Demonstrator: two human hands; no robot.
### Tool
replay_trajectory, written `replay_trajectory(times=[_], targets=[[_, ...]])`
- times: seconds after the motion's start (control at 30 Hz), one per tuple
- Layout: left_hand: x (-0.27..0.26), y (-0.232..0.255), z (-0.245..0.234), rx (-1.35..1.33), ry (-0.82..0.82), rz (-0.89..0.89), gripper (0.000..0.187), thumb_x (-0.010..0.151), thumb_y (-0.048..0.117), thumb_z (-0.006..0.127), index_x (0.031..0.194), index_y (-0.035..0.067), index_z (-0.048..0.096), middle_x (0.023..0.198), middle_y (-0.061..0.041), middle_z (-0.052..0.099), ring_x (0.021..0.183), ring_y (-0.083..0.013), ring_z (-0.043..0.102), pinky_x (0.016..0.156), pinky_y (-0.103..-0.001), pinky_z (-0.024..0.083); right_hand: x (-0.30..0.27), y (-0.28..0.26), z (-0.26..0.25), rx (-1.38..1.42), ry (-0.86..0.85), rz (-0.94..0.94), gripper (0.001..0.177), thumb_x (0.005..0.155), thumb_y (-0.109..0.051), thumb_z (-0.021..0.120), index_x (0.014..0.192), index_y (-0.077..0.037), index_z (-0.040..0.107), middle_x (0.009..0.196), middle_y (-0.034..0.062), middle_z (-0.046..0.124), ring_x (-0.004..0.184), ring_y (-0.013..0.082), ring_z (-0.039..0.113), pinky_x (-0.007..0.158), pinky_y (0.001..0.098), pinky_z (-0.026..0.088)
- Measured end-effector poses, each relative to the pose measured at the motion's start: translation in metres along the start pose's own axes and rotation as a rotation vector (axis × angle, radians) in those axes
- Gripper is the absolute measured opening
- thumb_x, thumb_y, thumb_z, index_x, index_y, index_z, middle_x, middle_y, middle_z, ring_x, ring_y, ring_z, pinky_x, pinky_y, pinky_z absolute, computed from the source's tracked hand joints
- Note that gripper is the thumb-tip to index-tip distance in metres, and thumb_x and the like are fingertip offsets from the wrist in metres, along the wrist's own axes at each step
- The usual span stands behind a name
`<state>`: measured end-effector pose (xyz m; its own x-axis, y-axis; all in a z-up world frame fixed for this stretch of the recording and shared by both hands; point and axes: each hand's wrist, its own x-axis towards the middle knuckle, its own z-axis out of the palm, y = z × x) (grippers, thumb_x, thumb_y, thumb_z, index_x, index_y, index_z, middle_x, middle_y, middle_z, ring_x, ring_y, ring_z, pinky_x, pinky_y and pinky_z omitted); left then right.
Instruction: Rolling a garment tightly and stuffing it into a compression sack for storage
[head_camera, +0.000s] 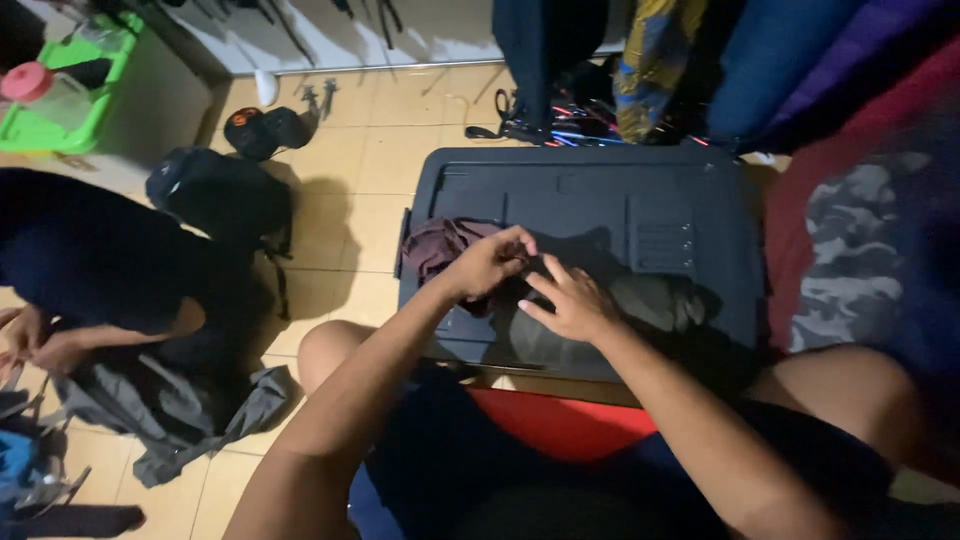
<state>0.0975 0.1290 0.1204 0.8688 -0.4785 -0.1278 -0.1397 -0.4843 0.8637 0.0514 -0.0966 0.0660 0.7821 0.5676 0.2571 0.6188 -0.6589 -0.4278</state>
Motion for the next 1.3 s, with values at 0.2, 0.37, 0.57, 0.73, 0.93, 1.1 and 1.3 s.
replay_trajectory(times=[0.2, 0.37, 0.57, 0.73, 0.93, 1.1, 1.3], targets=[[0.006, -0.02, -0.012, 0.236, 0.036, 0.004, 0.011, 0.094, 0.017, 0.077, 0.098, 0.024, 0.07, 0.099, -0.006, 0.077, 0.104, -0.0337, 0.076, 0.094, -0.046, 0.059, 0.0, 0.007, 0.012, -0.024, 0.028, -0.185, 0.05, 0.099, -0.054, 0.067, 0.145, -0.035, 0.06, 0.143, 0.0197, 0.056, 0.106, 0.0452, 0.075, 0.09, 0.0544, 0.06], [0.006, -0.042, 0.0, 0.577, 0.012, 0.073, 0.02, 0.096, 0.018, 0.069, 0.08, 0.028, 0.078, 0.101, -0.007, 0.072, 0.099, -0.038, 0.076, 0.092, -0.052, 0.062, 0.008, 0.008, 0.014, -0.087, -0.136, 0.016, 0.065, 0.107, -0.066, 0.048, 0.143, -0.012, 0.056, 0.138, 0.0218, 0.065, 0.115, 0.0391, 0.074, 0.094, 0.0512, 0.056], [0.003, -0.069, -0.01, 0.856, 0.143, 0.218, 0.012, 0.093, 0.018, 0.068, 0.093, 0.016, 0.079, 0.111, -0.004, 0.073, 0.101, -0.0275, 0.079, 0.079, -0.039, 0.065, 0.009, -0.001, 0.002, -0.128, -0.105, -0.145, 0.044, 0.108, -0.047, 0.053, 0.15, -0.034, 0.055, 0.133, 0.0158, 0.062, 0.107, 0.0405, 0.076, 0.086, 0.0546, 0.058], [0.001, -0.035, 0.0, 0.812, 0.13, 0.253, 0.015, 0.093, 0.014, 0.065, 0.103, 0.018, 0.076, 0.108, -0.004, 0.066, 0.087, -0.0356, 0.075, 0.074, -0.047, 0.066, 0.012, -0.001, 0.013, -0.201, -0.099, -0.154, 0.033, 0.105, -0.051, 0.056, 0.119, -0.025, 0.071, 0.111, 0.015, 0.068, 0.099, 0.0411, 0.075, 0.08, 0.0517, 0.054], [0.0, -0.013, -0.003, 0.763, 0.099, 0.31, 0.023, 0.089, 0.028, 0.073, 0.107, 0.014, 0.076, 0.127, -0.007, 0.063, 0.085, -0.0435, 0.077, 0.076, -0.055, 0.067, 0.015, 0.005, 0.016, -0.17, -0.248, -0.01, 0.059, 0.103, -0.061, 0.052, 0.128, -0.011, 0.068, 0.123, 0.0233, 0.07, 0.116, 0.0407, 0.071, 0.097, 0.0548, 0.052], [-0.005, -0.03, -0.063, 1.267, 0.109, 0.188, 0.014, 0.087, 0.015, 0.065, 0.088, 0.02, 0.078, 0.098, -0.003, 0.079, 0.072, -0.0353, 0.079, 0.054, -0.046, 0.062, 0.021, 0.006, 0.018, -0.096, -0.333, 0.222, 0.092, 0.105, -0.063, 0.048, 0.168, 0.001, 0.028, 0.156, 0.0304, 0.054, 0.14, 0.0445, 0.061, 0.116, 0.058, 0.044], [-0.024, -0.027, -0.135, 1.214, 0.306, -0.167, 0.07, 0.093, 0.007, 0.056, 0.162, 0.007, 0.044, 0.134, -0.021, 0.065, 0.086, -0.0494, 0.078, 0.062, -0.06, 0.066, 0.027, -0.005, 0.002, -0.001, -0.456, 0.371, 0.095, 0.107, -0.059, 0.043, 0.176, -0.006, 0.004, 0.162, 0.022, 0.055, 0.147, 0.0392, 0.057, 0.126, 0.0555, 0.038]])
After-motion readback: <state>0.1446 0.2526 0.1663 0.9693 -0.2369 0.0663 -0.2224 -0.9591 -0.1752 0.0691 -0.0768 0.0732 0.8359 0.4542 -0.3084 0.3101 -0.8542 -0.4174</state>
